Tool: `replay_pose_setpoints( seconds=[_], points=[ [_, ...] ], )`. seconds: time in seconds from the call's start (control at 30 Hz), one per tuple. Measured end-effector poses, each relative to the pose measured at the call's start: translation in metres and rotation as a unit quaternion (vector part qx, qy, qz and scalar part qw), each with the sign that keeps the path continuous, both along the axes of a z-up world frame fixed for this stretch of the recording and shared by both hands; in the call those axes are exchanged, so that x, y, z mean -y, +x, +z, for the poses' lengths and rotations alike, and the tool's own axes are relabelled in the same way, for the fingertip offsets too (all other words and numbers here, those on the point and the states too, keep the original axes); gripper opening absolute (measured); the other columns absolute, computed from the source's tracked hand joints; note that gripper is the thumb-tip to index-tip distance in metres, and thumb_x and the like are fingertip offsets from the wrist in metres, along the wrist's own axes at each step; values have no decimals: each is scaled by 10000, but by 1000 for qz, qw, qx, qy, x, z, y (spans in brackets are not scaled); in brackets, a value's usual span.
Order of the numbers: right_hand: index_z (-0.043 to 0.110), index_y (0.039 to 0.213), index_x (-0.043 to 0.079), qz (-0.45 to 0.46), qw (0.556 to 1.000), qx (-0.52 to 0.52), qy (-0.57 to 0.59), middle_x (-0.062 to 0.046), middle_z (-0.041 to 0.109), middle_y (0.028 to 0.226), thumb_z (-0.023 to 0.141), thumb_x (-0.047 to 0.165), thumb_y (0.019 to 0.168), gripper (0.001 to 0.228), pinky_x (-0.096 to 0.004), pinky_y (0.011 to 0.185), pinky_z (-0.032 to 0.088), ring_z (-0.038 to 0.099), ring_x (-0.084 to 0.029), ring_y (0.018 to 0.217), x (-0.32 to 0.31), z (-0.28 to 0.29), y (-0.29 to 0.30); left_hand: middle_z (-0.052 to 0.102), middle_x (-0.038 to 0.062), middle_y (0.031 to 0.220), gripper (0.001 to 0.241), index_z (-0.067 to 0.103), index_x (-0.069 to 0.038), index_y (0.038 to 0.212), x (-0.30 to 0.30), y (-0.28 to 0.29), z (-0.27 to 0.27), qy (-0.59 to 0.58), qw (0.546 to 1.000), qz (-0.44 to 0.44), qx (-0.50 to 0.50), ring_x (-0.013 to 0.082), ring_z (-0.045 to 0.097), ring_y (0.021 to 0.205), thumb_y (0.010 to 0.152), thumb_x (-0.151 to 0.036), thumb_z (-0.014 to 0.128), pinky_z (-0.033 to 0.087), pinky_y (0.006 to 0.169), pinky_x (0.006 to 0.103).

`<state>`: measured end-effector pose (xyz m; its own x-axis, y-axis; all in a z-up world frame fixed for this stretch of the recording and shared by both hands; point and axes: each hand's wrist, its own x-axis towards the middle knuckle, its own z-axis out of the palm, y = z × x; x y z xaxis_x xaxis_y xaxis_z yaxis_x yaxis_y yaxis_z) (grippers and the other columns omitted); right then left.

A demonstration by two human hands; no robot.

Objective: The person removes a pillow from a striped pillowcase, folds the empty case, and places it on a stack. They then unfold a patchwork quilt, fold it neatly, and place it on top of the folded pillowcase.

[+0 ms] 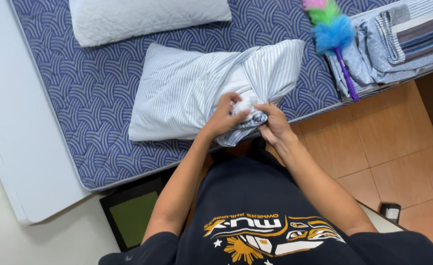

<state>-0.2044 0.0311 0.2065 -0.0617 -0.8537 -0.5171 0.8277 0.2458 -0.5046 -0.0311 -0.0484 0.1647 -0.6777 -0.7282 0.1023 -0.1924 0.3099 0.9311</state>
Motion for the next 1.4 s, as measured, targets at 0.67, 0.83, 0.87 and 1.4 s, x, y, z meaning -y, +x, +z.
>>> replay_pose_setpoints(
  seconds=[0.67,0.83,0.87,1.4],
  points=[
    [470,1377,-8,12,769,-639,-23,-188,703,1181,684,99,838,591,-363,924,515,688,-286,1092,13,-6,-13,615,68,718,404,654,71,895,-27,35,85,100,946,282,-123,121,515,707,1101,-258,541,441,639,348],
    [494,1390,-15,21,798,-599,-63,-173,688,1262,646,57,828,586,-361,976,493,672,-279,1152,23,-7,-6,595,116,763,348,596,54,894,-38,47,99,12,966,258,-33,244,537,712,1066,-248,570,458,669,386],
    [514,1383,-16,25,817,-573,-68,-158,687,1264,628,48,842,557,-351,986,490,665,-265,1150,21,-4,-1,578,132,763,338,579,33,846,-37,46,107,-13,971,237,36,297,535,719,1019,-256,606,455,676,416],
    [672,1094,-37,82,868,-490,7,-138,693,994,695,335,938,404,-334,806,501,634,-185,882,11,31,-24,712,227,845,601,732,-5,871,9,-32,29,33,971,141,189,418,692,803,1022,-550,528,530,777,524]
  ],
)
